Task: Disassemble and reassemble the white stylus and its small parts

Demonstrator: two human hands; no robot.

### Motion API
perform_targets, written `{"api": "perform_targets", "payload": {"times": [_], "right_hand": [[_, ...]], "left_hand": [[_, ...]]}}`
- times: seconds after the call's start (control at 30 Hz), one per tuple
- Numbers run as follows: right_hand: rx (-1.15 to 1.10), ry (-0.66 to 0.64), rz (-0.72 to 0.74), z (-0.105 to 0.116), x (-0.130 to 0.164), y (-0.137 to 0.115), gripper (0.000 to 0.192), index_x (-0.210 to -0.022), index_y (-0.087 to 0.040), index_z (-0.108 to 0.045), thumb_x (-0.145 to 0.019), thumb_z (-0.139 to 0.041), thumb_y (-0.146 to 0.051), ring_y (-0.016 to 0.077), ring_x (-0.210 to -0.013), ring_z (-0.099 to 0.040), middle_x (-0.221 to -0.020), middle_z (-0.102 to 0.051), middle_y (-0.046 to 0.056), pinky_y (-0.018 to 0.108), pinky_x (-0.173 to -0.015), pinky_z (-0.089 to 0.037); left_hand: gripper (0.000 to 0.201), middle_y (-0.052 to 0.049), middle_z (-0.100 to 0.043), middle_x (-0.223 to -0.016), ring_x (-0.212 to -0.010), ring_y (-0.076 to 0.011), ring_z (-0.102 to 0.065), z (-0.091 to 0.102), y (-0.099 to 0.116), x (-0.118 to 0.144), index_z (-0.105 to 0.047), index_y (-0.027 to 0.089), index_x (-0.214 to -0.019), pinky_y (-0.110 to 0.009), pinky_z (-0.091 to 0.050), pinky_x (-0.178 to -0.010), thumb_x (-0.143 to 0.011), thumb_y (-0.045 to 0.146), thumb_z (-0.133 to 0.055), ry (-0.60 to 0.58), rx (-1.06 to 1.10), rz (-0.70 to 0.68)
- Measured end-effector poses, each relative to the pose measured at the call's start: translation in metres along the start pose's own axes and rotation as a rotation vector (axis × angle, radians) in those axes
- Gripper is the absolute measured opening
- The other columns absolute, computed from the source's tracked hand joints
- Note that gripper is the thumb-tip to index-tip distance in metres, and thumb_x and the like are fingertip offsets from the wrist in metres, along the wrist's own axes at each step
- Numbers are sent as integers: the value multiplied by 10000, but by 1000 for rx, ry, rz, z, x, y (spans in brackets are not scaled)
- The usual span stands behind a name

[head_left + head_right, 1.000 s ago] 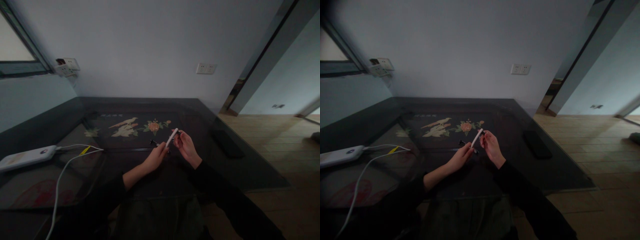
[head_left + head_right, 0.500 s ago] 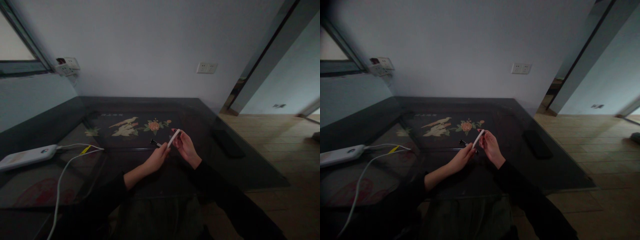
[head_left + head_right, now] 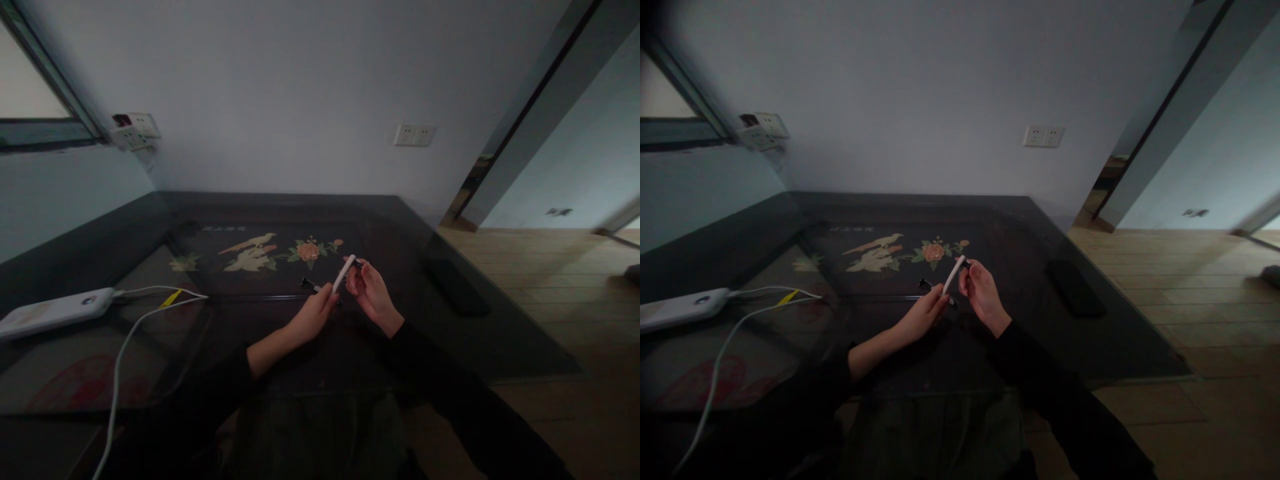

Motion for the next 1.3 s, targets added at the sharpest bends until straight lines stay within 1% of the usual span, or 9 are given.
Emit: {"api": "perform_targets", "payload": {"times": [0.2, 0.4, 0.63, 0.77, 0.83, 0.93, 1.03, 1.13, 1.3], "right_hand": [[-22, 17, -15, 1, 0, 2, 419, -1002, -195, -646, -768, -660, -543, 73, -452, -381, -560, -488, -60, 224, -441, -314], [-36, 75, -56, 5, 1, 7, 429, -1008, -185, -661, -763, -665, -538, 77, -490, -418, -598, -504, -46, 220, -464, -367], [-28, 32, -39, 4, -1, 6, 441, -991, -189, -644, -772, -639, -572, 83, -463, -369, -563, -484, -53, 231, -438, -307], [-13, 14, -17, 1, -1, 3, 379, -895, -221, -579, -767, -646, -571, 86, -442, -356, -534, -479, -64, 236, -436, -280], [-18, 1, -9, 0, -1, 2, 359, -863, -227, -546, -777, -639, -563, 84, -435, -357, -530, -483, -68, 234, -436, -276], [-29, -10, -10, -1, -1, 2, 344, -868, -229, -537, -792, -628, -552, 79, -431, -362, -527, -482, -73, 229, -436, -282], [-34, -4, -19, -2, 0, 2, 354, -903, -227, -565, -780, -643, -549, 78, -438, -374, -532, -486, -71, 226, -437, -279], [-3, 26, -28, -1, 0, 3, 407, -967, -210, -614, -763, -653, -560, 81, -444, -372, -537, -481, -66, 231, -435, -287], [-16, 78, -58, 5, 1, 6, 437, -999, -199, -648, -749, -666, -556, 84, -494, -429, -591, -500, -50, 222, -463, -368]], "left_hand": [[178, 61, -408, -609, -532, -107, -399, -4, 3, 3, -390, 205, -852, -230, -314, -526, -928, 357, -335, -39, 19, 0], [202, 49, -437, -613, -547, -116, -423, -7, 9, 5, -389, 201, -835, -237, -322, -531, -933, 370, -337, -102, -5, -19], [175, 55, -411, -626, -548, -95, -388, 1, 5, 0, -398, 196, -807, -214, -305, -516, -921, 324, -365, -13, -16, 6], [188, 53, -411, -612, -537, -96, -390, 7, -1, -2, -403, 198, -806, -207, -299, -495, -925, 338, -360, 38, -22, 31], [189, 57, -401, -594, -525, -97, -385, 8, -2, -3, -397, 200, -799, -206, -295, -485, -923, 339, -365, 52, -21, 37], [188, 57, -405, -589, -524, -99, -391, 7, -2, -2, -388, 202, -793, -208, -301, -487, -925, 332, -361, 49, -17, 40], [180, 55, -418, -607, -535, -101, -403, 5, 0, -1, -393, 202, -814, -212, -309, -501, -930, 334, -349, 31, -23, 37], [163, 54, -428, -627, -547, -102, -408, 2, 2, 1, -400, 200, -837, -217, -313, -518, -928, 325, -348, 2, -37, 30], [171, 52, -427, -631, -562, -103, -404, -4, 9, 4, -390, 200, -809, -230, -312, -544, -927, 317, -350, -63, -52, -8]]}}
Point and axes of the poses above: each hand's wrist, its own x-axis away from the middle knuckle, its own z-axis out of the back of the hand, y = z × x, the point moved 5 cm from there along -x, towards the middle knuckle
